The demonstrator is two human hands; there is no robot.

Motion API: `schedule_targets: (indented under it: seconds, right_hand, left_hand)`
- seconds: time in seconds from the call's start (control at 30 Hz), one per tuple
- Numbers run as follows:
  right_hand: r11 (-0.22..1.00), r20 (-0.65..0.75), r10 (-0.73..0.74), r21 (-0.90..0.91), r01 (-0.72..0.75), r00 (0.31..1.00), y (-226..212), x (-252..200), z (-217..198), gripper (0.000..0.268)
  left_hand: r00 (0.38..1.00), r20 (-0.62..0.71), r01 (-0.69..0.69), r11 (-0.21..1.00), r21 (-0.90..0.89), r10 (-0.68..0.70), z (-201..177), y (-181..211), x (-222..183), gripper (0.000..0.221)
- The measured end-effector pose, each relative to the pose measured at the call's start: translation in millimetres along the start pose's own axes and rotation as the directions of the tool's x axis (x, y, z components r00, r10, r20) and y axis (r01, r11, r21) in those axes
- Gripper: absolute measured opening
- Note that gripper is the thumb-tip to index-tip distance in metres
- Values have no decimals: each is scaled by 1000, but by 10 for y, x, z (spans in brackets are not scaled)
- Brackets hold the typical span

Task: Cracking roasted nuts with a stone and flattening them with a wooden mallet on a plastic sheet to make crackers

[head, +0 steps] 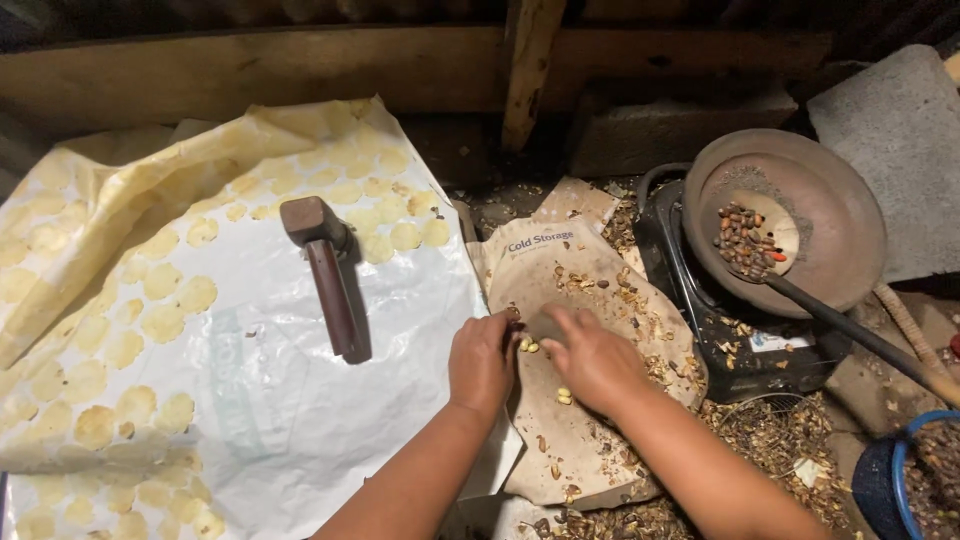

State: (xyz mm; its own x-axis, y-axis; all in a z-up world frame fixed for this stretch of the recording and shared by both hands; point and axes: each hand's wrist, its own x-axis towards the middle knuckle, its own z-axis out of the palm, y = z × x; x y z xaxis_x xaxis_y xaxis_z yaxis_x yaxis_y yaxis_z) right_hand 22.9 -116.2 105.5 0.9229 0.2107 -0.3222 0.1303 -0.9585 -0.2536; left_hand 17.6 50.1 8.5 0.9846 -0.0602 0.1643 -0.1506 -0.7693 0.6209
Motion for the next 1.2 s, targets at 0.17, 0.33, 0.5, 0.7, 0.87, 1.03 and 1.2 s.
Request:
schedule_targets:
  seconds: [0.17,0.33,0.5,0.7,0.87,1.03,1.2]
  right_hand:
    - [979,-91,198,-28,-201,976,420,-162,88,48]
    - [982,-87,165,109,-155,982,296,-111,6,50]
    - [996,-61,-68,-63,65,996,226,-96,158,44]
    - [979,-250,-100,-199,50,963,349,0,-2,46]
    - [992,-83,4,-128,-15,997,321,-180,59,56]
    - [986,-578,5,141,94,816,1025,-392,698,11]
    - [934,-455,84,347,89,886,1026,-470,934,6]
  left_hand:
    - [971,59,-234,972,36,231,503,78,225,50]
    - [978,57,-202,979,-4,202,85,313,16,60]
    - [979,11,-204,979,-22,204,31,212,-274,58]
    - [962,115,-252,967,37,246,-2,200,-261,58]
    - [964,139,-235,971,45,227,27,184,-260,56]
    - [986,112,-108,988,-114,121,-88,192,-244,49]
    - [975,130,-162,976,-143,180,239,-60,-277,29]
